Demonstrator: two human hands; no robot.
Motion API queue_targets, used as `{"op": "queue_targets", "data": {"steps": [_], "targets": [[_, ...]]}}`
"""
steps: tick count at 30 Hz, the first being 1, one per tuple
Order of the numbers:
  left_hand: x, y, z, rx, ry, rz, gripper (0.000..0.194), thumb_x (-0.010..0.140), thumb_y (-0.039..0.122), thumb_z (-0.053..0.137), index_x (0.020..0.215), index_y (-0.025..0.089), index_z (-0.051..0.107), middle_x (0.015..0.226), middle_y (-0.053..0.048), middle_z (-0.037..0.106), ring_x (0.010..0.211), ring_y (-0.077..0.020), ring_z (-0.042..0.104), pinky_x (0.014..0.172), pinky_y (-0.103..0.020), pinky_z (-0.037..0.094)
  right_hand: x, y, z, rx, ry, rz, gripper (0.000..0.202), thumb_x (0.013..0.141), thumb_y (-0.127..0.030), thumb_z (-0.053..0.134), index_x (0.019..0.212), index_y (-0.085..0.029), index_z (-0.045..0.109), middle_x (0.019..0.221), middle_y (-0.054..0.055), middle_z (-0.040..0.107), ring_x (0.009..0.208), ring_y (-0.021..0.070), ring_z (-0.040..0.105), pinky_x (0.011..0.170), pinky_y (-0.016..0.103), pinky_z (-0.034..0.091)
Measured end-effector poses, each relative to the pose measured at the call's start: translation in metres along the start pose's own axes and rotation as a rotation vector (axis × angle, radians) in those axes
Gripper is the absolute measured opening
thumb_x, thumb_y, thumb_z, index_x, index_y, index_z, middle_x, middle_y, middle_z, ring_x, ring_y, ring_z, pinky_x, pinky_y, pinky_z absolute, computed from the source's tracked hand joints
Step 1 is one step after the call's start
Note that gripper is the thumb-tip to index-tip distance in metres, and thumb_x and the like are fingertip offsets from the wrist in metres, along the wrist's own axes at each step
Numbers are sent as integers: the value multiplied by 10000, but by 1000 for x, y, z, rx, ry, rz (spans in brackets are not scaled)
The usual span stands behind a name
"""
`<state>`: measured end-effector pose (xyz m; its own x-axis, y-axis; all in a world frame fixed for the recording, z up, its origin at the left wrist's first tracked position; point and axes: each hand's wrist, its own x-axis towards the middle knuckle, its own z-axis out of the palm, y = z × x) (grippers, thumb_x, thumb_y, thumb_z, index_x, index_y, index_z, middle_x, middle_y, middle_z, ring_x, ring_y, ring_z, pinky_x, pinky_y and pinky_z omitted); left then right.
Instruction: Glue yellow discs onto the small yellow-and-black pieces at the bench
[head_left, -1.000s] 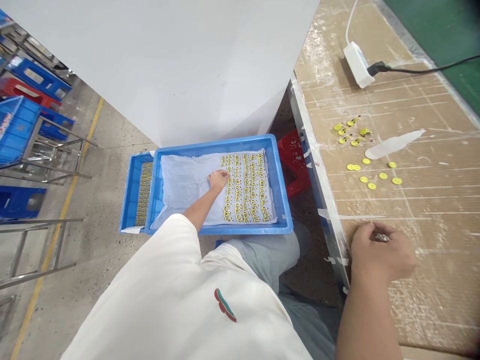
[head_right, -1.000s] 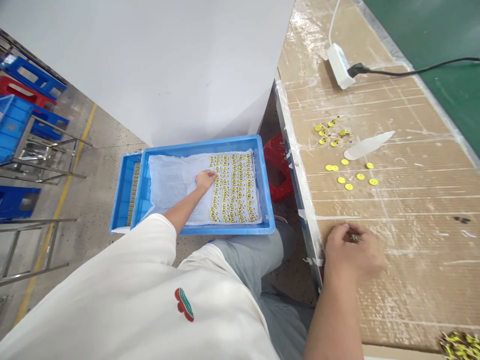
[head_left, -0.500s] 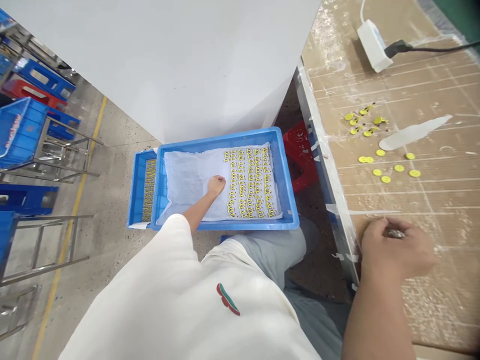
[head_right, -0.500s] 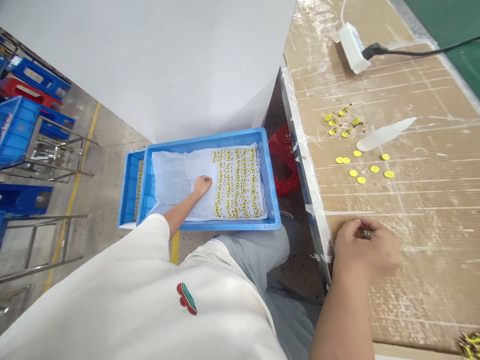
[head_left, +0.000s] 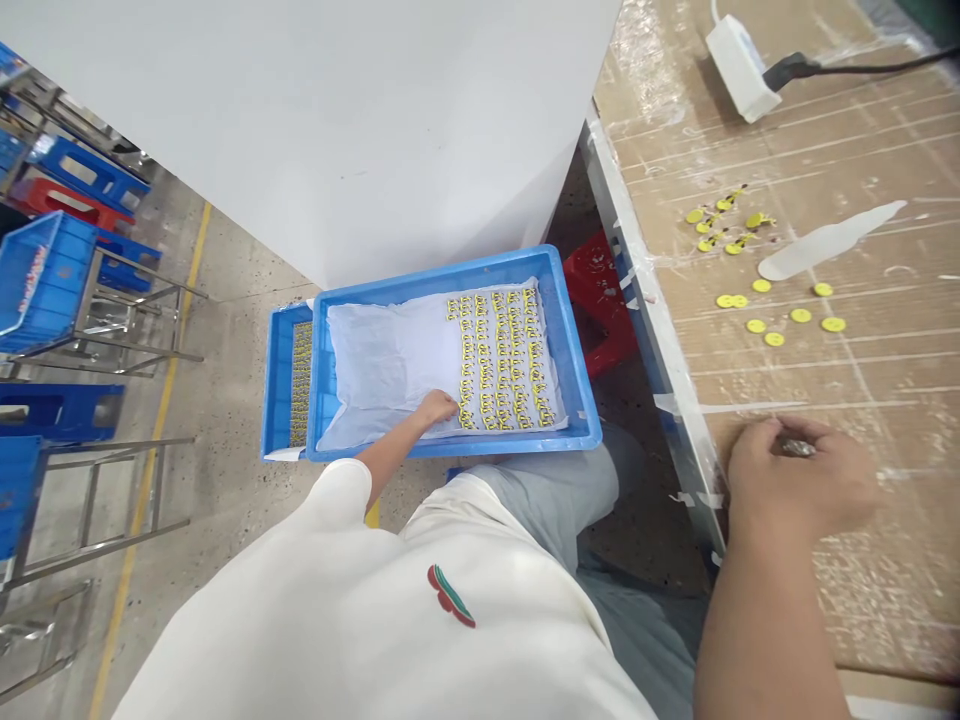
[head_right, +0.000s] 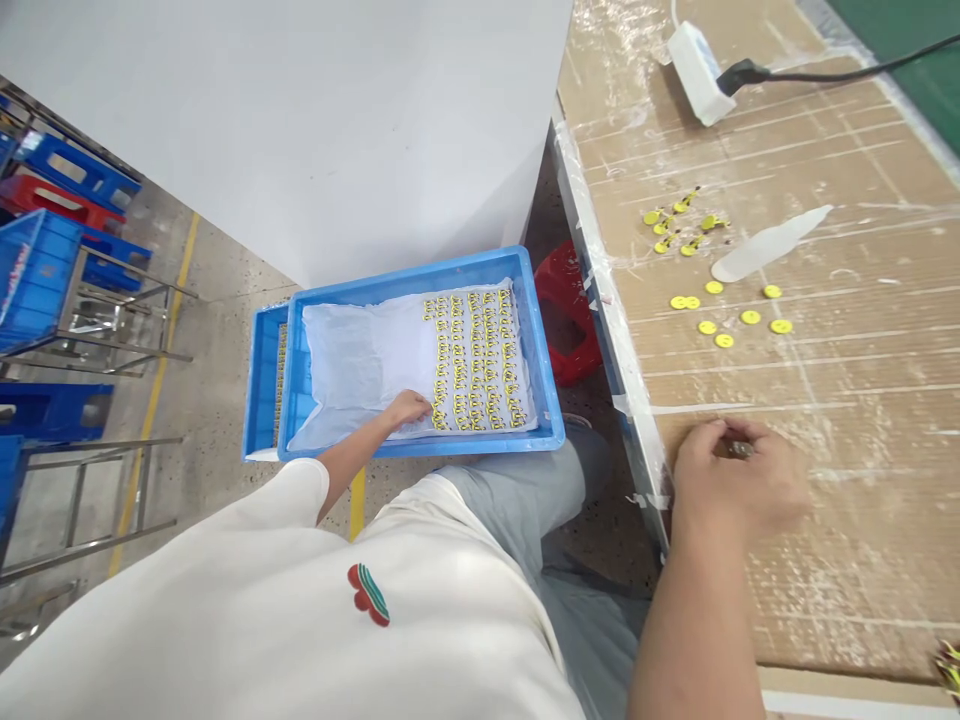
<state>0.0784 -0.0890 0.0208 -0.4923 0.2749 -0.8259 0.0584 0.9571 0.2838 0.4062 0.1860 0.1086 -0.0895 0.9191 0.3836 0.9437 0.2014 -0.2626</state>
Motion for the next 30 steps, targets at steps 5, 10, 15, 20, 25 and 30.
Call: {"op": "queue_targets", "data": {"steps": [5,10,15,20,25,30], "targets": [[3,2,-1,27,-32,23,388,892,372,571,1213,156,559,1221,-97,586,1040,-208,601,863,-418,532,0,-1,-1,7,0,7,290,738,-305,544,928,-160,709,877,125,708,846,292,653,674,360,425],[11,1,3,87,-20,43,380,895,381,565,1198,153,568,1205,-92,594,1032,-208,604,863,-415,532,1,0,0,8,9,-18,296,740,-298,535,929,-150,708,868,121,712,850,288,661,675,352,428],[16,3,7,160,49,59,381,892,384,568,1199,156,568,1206,-90,592,1049,-216,600,876,-421,526,0,-1,0,15,12,-5,279,749,-289,539,926,-149,703,888,120,713,867,283,664,699,348,453],[14,4,11,219,96,77,375,894,375,569,1200,159,565,1203,-92,593,1046,-209,601,877,-423,526,0,-2,-2,23,5,-21,282,759,-294,538,933,-143,701,875,116,708,852,275,656,697,345,446],[8,6,11,250,137,92,351,893,392,569,1150,154,588,1145,-81,619,1010,-192,613,870,-413,525,0,-4,-4,34,9,-14,290,747,-295,532,924,-145,707,862,110,704,841,281,650,679,344,411],[6,9,11,244,238,107,421,863,530,541,970,142,664,1024,-119,698,992,-224,649,826,-334,486,0,-4,-5,26,0,2,297,756,-314,537,935,-148,706,881,113,707,843,281,649,676,340,399]]}}
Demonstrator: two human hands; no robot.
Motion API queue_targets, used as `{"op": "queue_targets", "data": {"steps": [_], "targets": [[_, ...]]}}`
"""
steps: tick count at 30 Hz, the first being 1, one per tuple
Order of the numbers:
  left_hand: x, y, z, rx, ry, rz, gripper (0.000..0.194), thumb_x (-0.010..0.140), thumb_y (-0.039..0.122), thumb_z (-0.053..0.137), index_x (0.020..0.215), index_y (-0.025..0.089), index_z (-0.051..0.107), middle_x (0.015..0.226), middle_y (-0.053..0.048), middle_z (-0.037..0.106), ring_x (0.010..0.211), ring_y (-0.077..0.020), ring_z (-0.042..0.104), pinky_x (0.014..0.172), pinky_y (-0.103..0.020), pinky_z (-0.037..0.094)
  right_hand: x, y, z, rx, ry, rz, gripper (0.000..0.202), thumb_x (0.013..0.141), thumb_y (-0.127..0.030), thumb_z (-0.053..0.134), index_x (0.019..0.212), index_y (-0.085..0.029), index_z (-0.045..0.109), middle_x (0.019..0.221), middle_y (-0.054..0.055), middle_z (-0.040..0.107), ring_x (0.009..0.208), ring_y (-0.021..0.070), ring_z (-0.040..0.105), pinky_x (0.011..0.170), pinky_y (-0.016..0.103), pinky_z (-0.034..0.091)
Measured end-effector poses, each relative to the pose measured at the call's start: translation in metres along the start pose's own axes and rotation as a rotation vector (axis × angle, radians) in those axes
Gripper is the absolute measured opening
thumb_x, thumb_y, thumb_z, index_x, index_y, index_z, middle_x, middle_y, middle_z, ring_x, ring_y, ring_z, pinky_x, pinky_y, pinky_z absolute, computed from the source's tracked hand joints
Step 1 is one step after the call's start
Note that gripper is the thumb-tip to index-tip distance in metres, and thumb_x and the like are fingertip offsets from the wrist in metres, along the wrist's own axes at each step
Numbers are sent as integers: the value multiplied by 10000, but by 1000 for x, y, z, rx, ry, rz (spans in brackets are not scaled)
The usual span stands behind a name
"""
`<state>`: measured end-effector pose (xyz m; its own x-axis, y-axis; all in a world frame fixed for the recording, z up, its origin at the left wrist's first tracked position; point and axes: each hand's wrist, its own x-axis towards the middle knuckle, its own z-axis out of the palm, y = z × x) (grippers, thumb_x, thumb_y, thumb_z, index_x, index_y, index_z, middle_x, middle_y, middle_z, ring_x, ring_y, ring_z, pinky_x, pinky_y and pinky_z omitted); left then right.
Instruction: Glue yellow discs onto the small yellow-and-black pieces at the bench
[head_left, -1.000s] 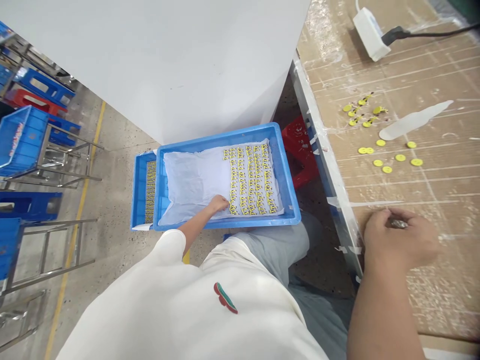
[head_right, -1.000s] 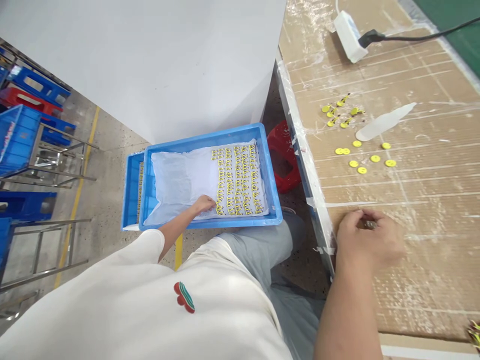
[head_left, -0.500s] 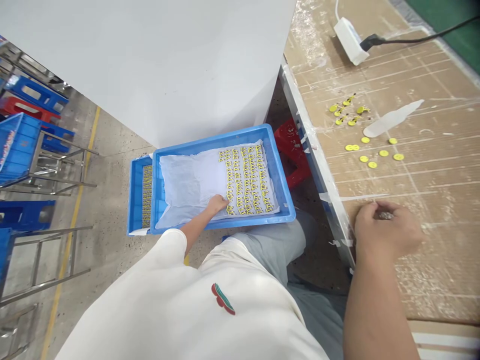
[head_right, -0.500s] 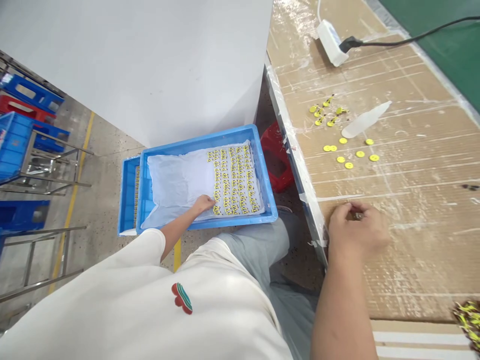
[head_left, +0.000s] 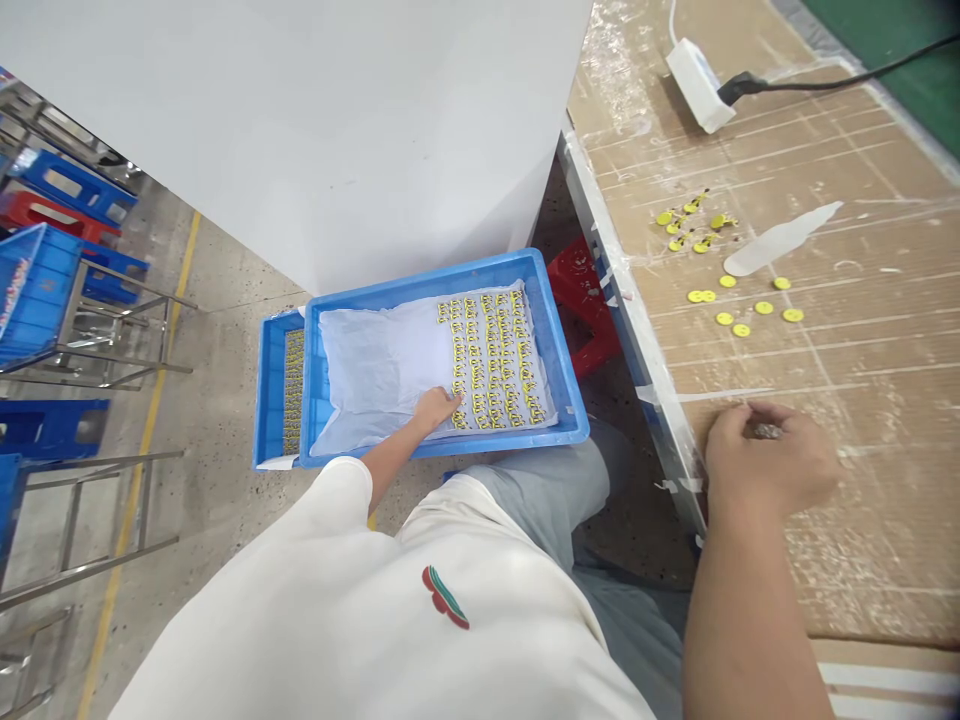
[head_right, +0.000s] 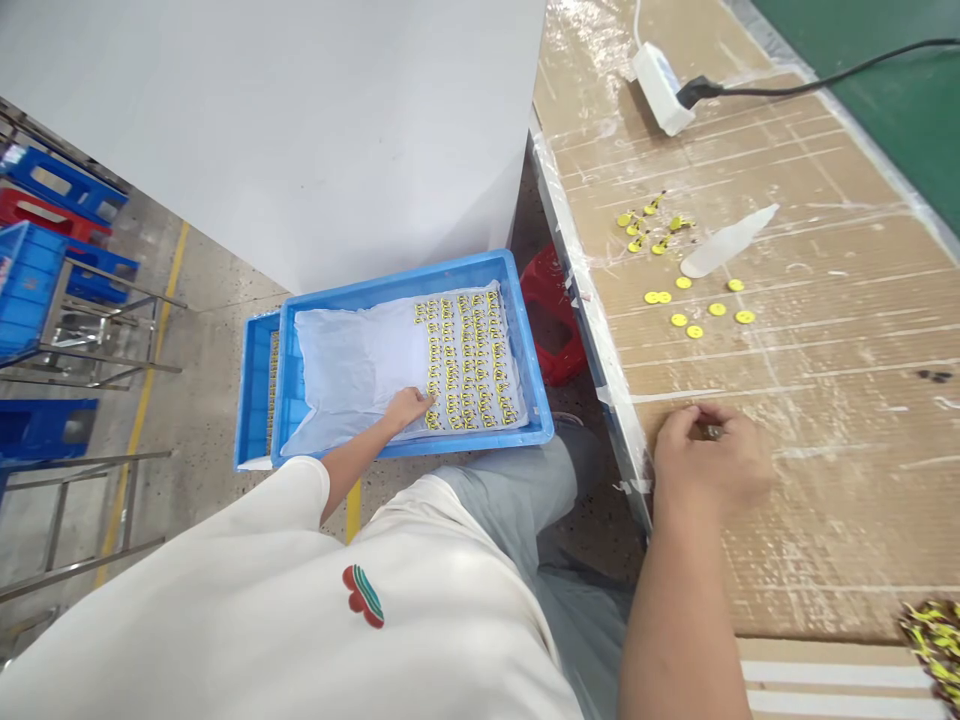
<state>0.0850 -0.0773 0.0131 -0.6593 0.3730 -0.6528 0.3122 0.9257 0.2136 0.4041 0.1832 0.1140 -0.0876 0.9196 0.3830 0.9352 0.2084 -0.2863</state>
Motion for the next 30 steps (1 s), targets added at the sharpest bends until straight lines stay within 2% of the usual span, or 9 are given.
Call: {"op": "queue_targets", "data": {"steps": [5,10,18,22,30], "targets": [[2,3,2,-8,57,7,371,865,484,549,972,150,669,1033,-118,708,1001,-231,655,812,-317,476,0,2,2,0,0,-10,287,757,-305,544,935,-143,701,889,118,713,861,280,658,703,340,432],[1,5,3,-1,41,21,341,894,439,551,1039,141,634,1061,-75,668,978,-182,633,888,-411,504,1,2,3,-5,4,-21,283,758,-297,540,926,-134,699,885,129,711,865,287,661,708,348,449],[-2,5,-1,-1,6,10,336,901,383,557,1145,155,592,1152,-85,619,1025,-194,608,886,-420,519,1,1,1,16,-10,-15,284,761,-295,536,927,-132,700,879,129,706,874,291,654,721,356,442],[-3,1,-7,13,-59,-25,369,895,380,567,1191,161,570,1198,-95,596,1055,-208,599,887,-422,520,0,2,2,22,10,-31,275,758,-278,544,928,-132,703,878,122,710,878,285,659,731,349,456],[-7,-4,-11,35,-295,-67,378,891,378,572,1188,143,573,1191,-97,599,1024,-207,607,860,-408,533,0,2,1,23,-16,-22,286,772,-283,532,946,-121,691,900,134,703,886,281,650,741,353,451]]}}
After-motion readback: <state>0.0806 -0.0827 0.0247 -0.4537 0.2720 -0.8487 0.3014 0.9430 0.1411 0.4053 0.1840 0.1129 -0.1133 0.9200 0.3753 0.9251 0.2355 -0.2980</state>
